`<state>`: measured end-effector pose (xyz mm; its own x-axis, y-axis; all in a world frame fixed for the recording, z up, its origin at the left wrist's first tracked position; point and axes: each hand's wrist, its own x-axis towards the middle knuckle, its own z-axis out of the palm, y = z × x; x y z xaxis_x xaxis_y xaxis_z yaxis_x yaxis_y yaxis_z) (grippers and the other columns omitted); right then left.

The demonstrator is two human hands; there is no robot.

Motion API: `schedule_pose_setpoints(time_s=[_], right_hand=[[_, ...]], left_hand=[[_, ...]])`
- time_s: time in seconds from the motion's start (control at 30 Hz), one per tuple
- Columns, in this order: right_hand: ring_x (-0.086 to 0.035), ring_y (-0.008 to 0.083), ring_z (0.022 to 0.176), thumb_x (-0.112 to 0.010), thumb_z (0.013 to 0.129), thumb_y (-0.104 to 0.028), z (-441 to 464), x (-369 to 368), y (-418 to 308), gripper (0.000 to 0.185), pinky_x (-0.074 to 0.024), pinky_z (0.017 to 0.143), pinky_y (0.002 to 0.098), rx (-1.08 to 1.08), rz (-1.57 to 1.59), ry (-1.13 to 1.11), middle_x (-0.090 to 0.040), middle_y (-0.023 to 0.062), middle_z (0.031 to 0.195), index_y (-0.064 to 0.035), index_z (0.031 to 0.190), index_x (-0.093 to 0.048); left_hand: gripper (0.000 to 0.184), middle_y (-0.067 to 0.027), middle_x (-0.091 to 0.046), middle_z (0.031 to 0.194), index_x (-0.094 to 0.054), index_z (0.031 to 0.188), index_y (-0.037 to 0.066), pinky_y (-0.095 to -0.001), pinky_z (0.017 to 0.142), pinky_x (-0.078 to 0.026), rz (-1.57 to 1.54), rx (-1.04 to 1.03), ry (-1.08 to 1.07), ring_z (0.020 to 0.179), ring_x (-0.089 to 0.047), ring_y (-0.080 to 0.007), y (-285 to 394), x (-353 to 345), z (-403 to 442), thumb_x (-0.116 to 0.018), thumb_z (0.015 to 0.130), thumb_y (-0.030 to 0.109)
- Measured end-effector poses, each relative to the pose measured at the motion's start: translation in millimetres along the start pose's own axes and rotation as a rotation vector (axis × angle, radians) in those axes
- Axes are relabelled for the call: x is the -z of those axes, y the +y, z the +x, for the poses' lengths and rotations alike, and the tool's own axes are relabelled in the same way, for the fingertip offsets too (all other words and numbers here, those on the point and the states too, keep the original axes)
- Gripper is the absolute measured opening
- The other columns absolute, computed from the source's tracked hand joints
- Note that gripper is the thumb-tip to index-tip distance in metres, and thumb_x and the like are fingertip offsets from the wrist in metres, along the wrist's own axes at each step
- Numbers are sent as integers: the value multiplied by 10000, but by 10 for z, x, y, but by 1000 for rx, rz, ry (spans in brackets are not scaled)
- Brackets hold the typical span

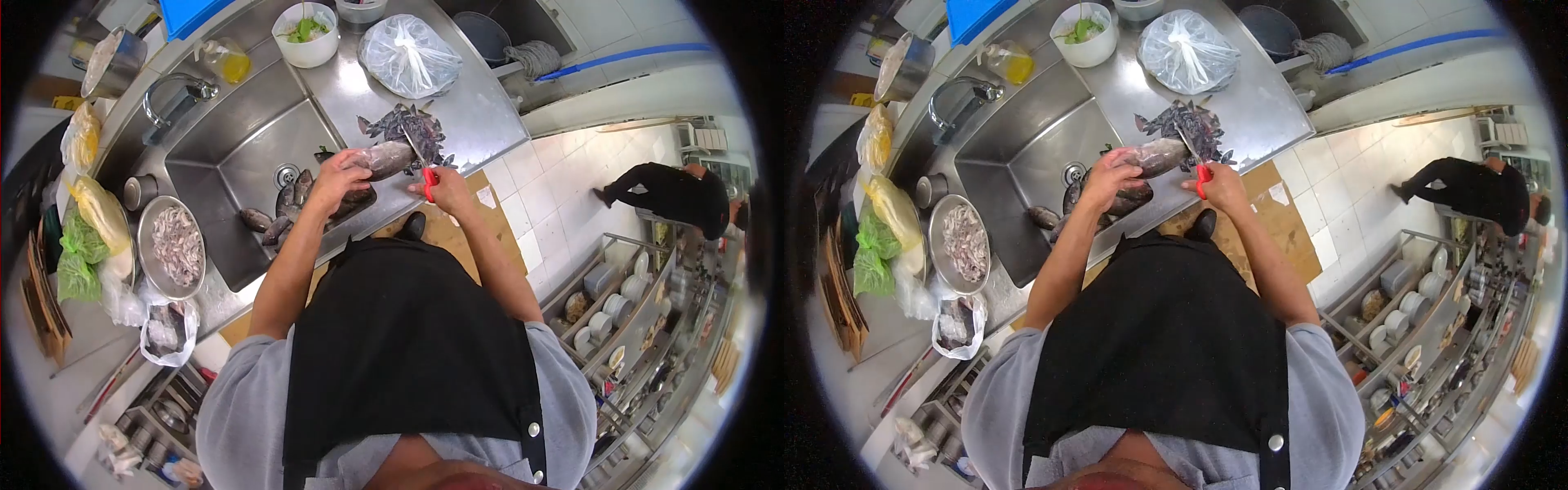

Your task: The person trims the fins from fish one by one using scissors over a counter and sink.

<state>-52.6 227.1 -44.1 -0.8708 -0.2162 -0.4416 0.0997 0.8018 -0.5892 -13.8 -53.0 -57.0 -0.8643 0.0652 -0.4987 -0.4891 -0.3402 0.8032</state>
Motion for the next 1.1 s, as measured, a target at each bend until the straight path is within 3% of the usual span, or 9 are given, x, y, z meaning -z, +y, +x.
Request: schedule_pose_setpoints(time_s=[0.13,0.17,0.2,0.3,0.4,0.6,0.67,0.77,1.1], right_hand=[[-620,221,689,-914,739,-558,114,75,232,626,-496,666,403,7,84,-163,-647,84,730,0,934,-706],[-620,221,689,-914,739,-558,106,79,244,626,-496,666,403,13,84,-176,-647,84,730,0,934,-706],[-629,246,706,-914,726,-569,116,96,227,626,-499,683,414,12,118,-198,-647,113,739,-11,881,-676],[-628,268,719,-920,705,-578,232,184,306,632,-503,703,421,89,141,-203,-641,137,744,-26,818,-634],[-614,261,721,-927,683,-590,194,345,319,658,-504,713,412,173,107,-171,-638,127,750,-22,816,-621],[-612,263,731,-910,672,-632,0,670,315,697,-500,717,416,300,-85,-446,-641,132,752,-15,835,-630],[-616,272,746,-905,675,-636,-7,791,218,694,-498,727,422,279,-85,-472,-648,132,767,-19,832,-630],[-617,272,756,-903,679,-633,42,836,130,679,-498,731,423,284,-74,-469,-652,128,774,-28,828,-634],[-629,278,764,-904,688,-627,193,709,122,668,-504,730,423,298,-87,-467,-656,123,788,-35,832,-630]], left_hand=[[371,-107,-715,1171,-644,1266,27,-320,767,-632,-244,-136,99,955,-719,-202,29,123,37,-663,897,-11],[298,-108,-698,1176,-638,1212,24,-396,899,-609,-338,-155,114,1022,-699,-233,18,116,90,-625,914,9],[298,-108,-698,1176,-638,1212,24,-396,899,-609,-337,-163,127,1022,-699,-233,-19,70,147,-625,914,9],[262,-98,-672,1180,-627,1188,45,-498,1090,-479,-721,-220,179,1153,-641,-280,-295,-2,422,-581,931,60],[288,-110,-663,1191,-619,1200,46,-515,1100,-478,-907,-139,309,1149,-641,-305,-422,-103,561,-584,916,20],[316,-79,-652,1147,-616,1140,53,-507,1086,-473,-870,-421,372,1121,-627,-283,-350,-327,593,-593,843,-51],[346,-75,-642,1117,-601,1125,57,-480,1048,-490,-749,-603,352,1086,-626,-266,-176,-484,441,-588,806,-77],[387,-72,-640,1086,-589,1122,65,-452,1023,-500,-652,-665,410,1052,-631,-257,-122,-505,453,-582,773,-104],[407,-62,-693,1051,-602,1134,51,-400,960,-529,-583,-638,445,952,-666,-233,-89,-650,339,-628,777,-143]])
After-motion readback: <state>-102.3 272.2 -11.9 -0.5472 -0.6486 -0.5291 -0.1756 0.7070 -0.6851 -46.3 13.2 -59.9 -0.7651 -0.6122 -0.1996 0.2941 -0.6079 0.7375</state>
